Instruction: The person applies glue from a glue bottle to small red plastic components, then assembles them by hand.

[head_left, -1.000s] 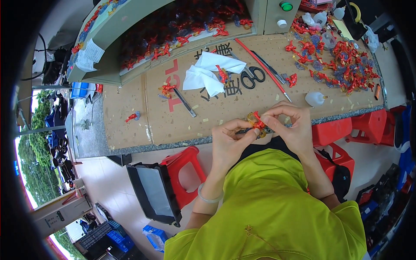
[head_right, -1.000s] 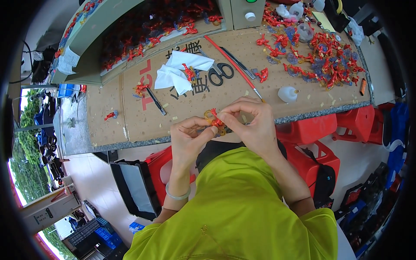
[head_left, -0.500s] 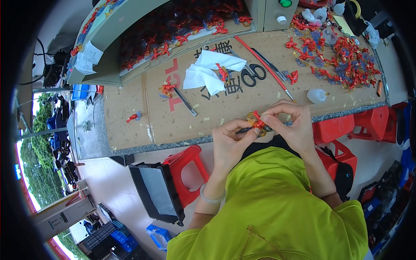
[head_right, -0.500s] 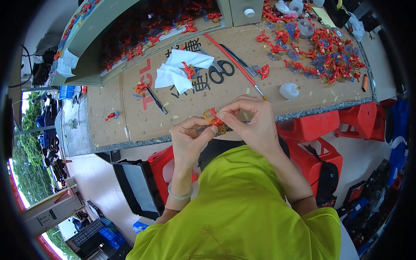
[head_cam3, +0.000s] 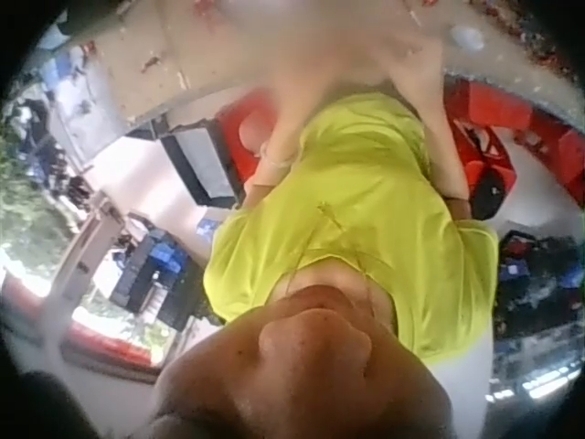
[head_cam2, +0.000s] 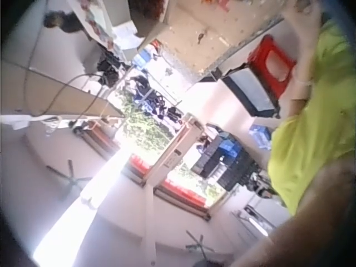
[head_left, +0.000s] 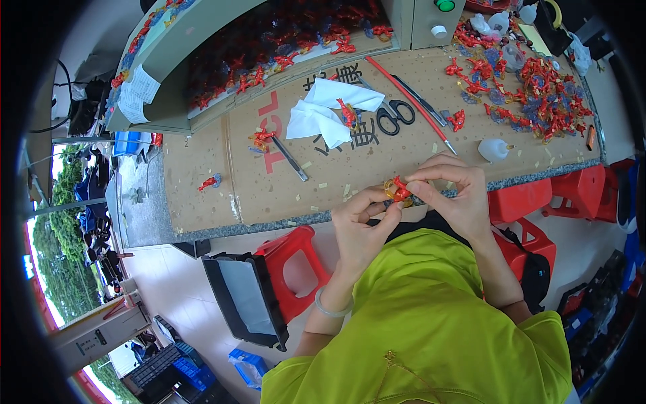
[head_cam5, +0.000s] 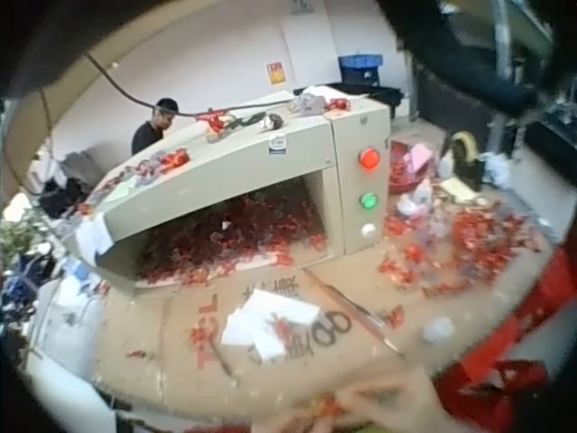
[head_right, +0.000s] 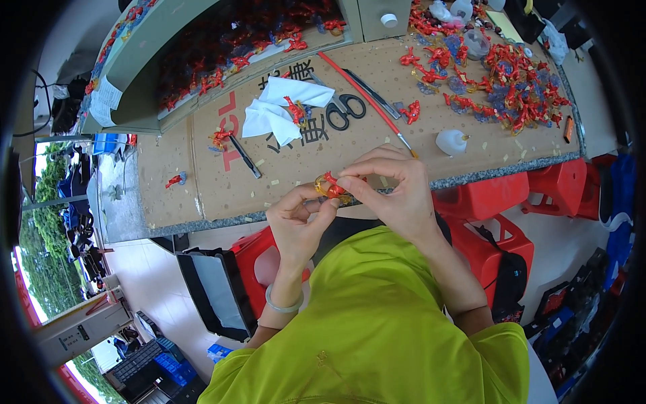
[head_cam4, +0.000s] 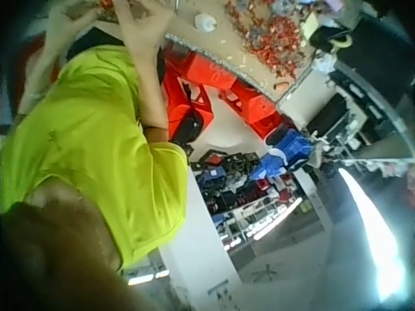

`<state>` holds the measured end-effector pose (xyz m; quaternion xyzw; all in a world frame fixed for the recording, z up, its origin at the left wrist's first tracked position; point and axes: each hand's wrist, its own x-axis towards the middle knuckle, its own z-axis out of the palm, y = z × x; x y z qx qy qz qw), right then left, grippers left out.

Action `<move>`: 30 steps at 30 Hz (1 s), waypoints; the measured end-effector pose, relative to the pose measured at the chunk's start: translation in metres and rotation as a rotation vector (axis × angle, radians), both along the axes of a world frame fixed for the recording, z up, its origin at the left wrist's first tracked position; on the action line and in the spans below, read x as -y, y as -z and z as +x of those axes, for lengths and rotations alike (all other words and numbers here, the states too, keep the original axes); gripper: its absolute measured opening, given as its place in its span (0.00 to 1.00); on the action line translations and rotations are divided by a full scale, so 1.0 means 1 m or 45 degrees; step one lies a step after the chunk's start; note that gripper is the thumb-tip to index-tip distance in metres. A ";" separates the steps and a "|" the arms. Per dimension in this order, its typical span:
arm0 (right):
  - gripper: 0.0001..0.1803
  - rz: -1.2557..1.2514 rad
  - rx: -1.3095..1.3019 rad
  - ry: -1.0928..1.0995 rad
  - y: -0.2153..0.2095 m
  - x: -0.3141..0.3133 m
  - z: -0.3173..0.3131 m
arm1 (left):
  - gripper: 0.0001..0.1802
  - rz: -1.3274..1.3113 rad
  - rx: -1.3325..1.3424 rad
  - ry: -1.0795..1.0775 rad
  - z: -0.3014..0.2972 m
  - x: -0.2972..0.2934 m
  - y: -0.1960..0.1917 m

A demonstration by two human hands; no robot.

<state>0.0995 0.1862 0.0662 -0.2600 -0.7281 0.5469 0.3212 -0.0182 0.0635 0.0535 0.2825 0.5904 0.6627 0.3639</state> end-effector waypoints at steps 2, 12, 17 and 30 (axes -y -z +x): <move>0.06 -0.007 -0.010 -0.003 -0.001 0.001 0.000 | 0.08 0.018 -0.032 -0.010 0.000 0.001 0.000; 0.10 -0.362 -0.073 -0.031 -0.007 0.002 -0.001 | 0.06 0.013 0.373 0.132 -0.011 0.004 0.000; 0.11 -0.428 -0.029 -0.060 -0.008 -0.007 0.001 | 0.03 -0.059 0.706 0.182 -0.014 0.000 -0.001; 0.09 -0.363 -0.147 -0.259 0.009 -0.007 -0.006 | 0.17 0.085 1.459 0.428 -0.018 0.005 0.012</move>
